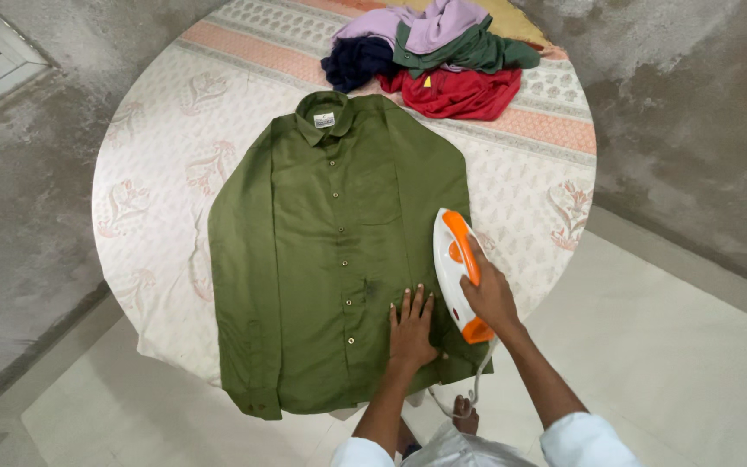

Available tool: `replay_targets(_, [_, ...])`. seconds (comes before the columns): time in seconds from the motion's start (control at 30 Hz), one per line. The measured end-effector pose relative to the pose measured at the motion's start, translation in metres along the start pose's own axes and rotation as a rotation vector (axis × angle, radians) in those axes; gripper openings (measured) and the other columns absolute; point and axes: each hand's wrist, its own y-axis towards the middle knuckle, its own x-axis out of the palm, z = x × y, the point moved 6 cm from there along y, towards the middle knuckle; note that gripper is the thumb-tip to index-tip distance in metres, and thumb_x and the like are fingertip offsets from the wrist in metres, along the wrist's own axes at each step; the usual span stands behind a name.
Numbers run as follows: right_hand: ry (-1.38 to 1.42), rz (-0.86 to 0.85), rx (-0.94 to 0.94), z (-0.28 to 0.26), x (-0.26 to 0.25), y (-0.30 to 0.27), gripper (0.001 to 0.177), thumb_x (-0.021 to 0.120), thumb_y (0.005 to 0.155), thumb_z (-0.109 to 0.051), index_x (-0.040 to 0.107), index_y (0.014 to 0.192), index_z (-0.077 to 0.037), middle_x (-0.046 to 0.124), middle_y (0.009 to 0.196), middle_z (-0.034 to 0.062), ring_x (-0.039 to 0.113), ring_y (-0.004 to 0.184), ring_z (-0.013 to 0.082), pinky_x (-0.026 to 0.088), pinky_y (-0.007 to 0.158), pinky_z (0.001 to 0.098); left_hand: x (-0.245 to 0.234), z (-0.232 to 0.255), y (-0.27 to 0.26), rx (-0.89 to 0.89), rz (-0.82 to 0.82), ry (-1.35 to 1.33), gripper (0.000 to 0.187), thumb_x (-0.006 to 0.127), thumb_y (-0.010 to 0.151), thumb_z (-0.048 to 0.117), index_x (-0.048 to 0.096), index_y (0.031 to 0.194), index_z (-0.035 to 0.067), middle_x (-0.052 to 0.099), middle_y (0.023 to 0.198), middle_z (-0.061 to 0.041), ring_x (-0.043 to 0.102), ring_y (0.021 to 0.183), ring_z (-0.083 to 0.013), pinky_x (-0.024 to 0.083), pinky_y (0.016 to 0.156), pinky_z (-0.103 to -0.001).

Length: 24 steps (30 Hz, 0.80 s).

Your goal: The person irons a green long-sleeved shirt on a round table, smoothing the fabric and sleeves. They then pick up a second green shirt from a pile of clothes, unfold it, and begin ironing it as well.

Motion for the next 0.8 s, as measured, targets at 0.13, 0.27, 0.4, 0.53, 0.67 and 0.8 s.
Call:
replay_targets(0.13, [-0.016, -0.013, 0.036, 0.008, -0.005, -0.047, 0.084, 0.065, 0.088, -0.012, 0.028, 0.162, -0.024, 0.066, 0.113, 0.0262, 0.065, 0.108, 0.0451, 0.051, 0.093, 0.0515, 0.0, 0.002, 0.004, -0.039, 0.016, 0.025, 0.13, 0.1, 0.055, 0.036, 0.026, 0.16, 0.016, 0.009, 0.172, -0.005, 0.009, 0.158, -0.0305, 0.012, 0.124, -0.06])
replay_targets(0.27, [-0.065, -0.044, 0.064, 0.015, 0.0, -0.042, 0.085, 0.065, 0.088, -0.012, 0.026, 0.162, -0.027, 0.066, 0.102, 0.0229, 0.067, 0.097, 0.0417, 0.052, 0.087, 0.0515, 0.007, 0.004, 0.005, -0.09, 0.016, 0.061, 0.129, 0.1, 0.055, 0.031, 0.026, 0.16, 0.017, 0.01, 0.172, -0.003, 0.009, 0.158, -0.0287, 0.015, 0.123, -0.061])
replay_targets(0.4, [-0.054, -0.025, -0.022, 0.012, 0.012, -0.003, 0.086, 0.064, 0.088, -0.012, 0.025, 0.164, -0.026, 0.065, 0.1, 0.023, 0.066, 0.094, 0.0417, 0.052, 0.084, 0.0515, 0.006, 0.006, 0.007, -0.116, 0.092, 0.084, 0.129, 0.099, 0.056, 0.024, 0.025, 0.161, 0.014, 0.012, 0.172, 0.0, 0.011, 0.158, -0.027, 0.017, 0.122, -0.061])
replay_targets(0.53, [-0.07, -0.096, -0.071, 0.009, 0.018, 0.023, 0.088, 0.065, 0.09, -0.013, 0.021, 0.164, -0.027, 0.064, 0.102, 0.023, 0.066, 0.093, 0.0424, 0.052, 0.083, 0.0519, 0.008, 0.005, 0.003, -0.203, 0.031, 0.028, 0.133, 0.1, 0.055, 0.027, 0.021, 0.161, 0.013, 0.01, 0.172, 0.0, 0.01, 0.158, -0.0264, 0.017, 0.124, -0.061])
replay_targets(0.67, [-0.088, -0.153, -0.16, 0.007, 0.007, 0.005, 0.089, 0.065, 0.089, -0.013, 0.02, 0.164, -0.028, 0.065, 0.097, 0.0225, 0.066, 0.091, 0.0419, 0.053, 0.081, 0.0521, 0.005, 0.004, -0.004, -0.27, 0.097, 0.039, 0.135, 0.101, 0.053, 0.031, 0.022, 0.161, 0.015, 0.011, 0.172, -0.002, 0.01, 0.158, -0.0287, 0.018, 0.122, -0.064])
replay_targets(0.8, [-0.161, -0.256, -0.114, 0.006, 0.008, -0.029, 0.089, 0.066, 0.088, -0.014, 0.021, 0.163, -0.032, 0.065, 0.098, 0.0221, 0.069, 0.085, 0.0425, 0.055, 0.077, 0.0519, 0.005, 0.002, -0.008, -0.369, 0.083, -0.016, 0.142, 0.103, 0.048, 0.035, 0.02, 0.162, 0.018, 0.007, 0.172, -0.004, 0.007, 0.158, -0.0324, 0.015, 0.12, -0.071])
